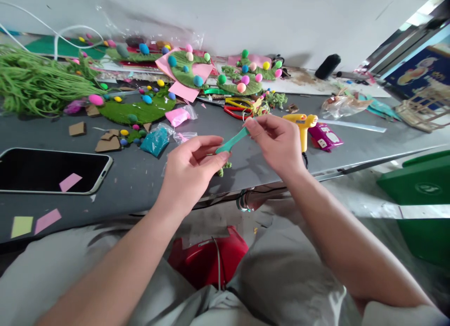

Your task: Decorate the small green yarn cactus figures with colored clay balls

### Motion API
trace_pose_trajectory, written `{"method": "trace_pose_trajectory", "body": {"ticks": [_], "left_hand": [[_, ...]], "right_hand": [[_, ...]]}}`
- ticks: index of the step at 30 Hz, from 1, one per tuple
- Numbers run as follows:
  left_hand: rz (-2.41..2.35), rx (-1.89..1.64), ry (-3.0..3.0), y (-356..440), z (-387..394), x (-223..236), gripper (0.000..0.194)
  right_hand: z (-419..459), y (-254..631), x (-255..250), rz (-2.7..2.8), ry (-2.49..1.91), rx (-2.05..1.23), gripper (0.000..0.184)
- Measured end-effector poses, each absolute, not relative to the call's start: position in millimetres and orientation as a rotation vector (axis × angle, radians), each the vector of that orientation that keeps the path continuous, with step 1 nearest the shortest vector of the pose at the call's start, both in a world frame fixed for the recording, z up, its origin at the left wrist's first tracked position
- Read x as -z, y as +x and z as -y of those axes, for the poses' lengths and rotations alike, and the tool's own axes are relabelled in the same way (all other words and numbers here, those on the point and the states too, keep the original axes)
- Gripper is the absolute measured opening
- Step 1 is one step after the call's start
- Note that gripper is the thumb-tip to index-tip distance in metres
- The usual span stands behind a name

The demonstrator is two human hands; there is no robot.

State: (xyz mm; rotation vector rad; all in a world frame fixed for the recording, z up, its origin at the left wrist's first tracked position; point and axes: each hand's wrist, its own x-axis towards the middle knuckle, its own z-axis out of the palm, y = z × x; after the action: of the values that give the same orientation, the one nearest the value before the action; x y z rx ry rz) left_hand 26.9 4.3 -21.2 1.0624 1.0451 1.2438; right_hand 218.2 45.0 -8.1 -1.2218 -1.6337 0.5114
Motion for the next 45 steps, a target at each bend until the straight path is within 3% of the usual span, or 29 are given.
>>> {"method": "trace_pose_trajectory", "body": {"ticks": [7,11,18,22,26,35,40,45], "left_hand": [[-0.992,-1.221,1.105,27.0,-2.9,20.1,0.048],[-1.111,-1.247,1.149,26.1,-5.5,19.9,0.042],[-1.105,-1.196,1.144,26.9,-3.1,15.3,0.044],[-1.049,-1.213,1.116,29.1,-0.4,14.0,0.05],[-1.12,-1.219,1.19,28.2,-0.4,14.3,0.042],[-1.202,-1.232,1.252,25.8,-1.6,13.7,0.039],[-1.036,-1.202,1.163,27.6,0.5,13.2,0.054],[-1.164,-1.244,1.219,27.9,-1.4,14.4,0.045]], "right_hand": [[-35.1,203.7,15.0,1.808,-1.108,-0.849,0.039],[-33.4,197.5,17.9,1.792,-1.1,-0.759,0.03],[-50.7,219.0,10.3,1.599,-1.21,-0.545,0.042],[-41.7,211.6,11.1,1.706,-1.14,-0.828,0.05],[-32.7,198.8,14.3,1.753,-1.074,-1.052,0.048],[-51.8,220.0,9.2,1.593,-1.201,-0.697,0.048],[-45.1,212.6,13.1,1.704,-1.099,-0.945,0.051],[-35.4,195.9,22.2,1.79,-1.064,-0.917,0.041]]}}
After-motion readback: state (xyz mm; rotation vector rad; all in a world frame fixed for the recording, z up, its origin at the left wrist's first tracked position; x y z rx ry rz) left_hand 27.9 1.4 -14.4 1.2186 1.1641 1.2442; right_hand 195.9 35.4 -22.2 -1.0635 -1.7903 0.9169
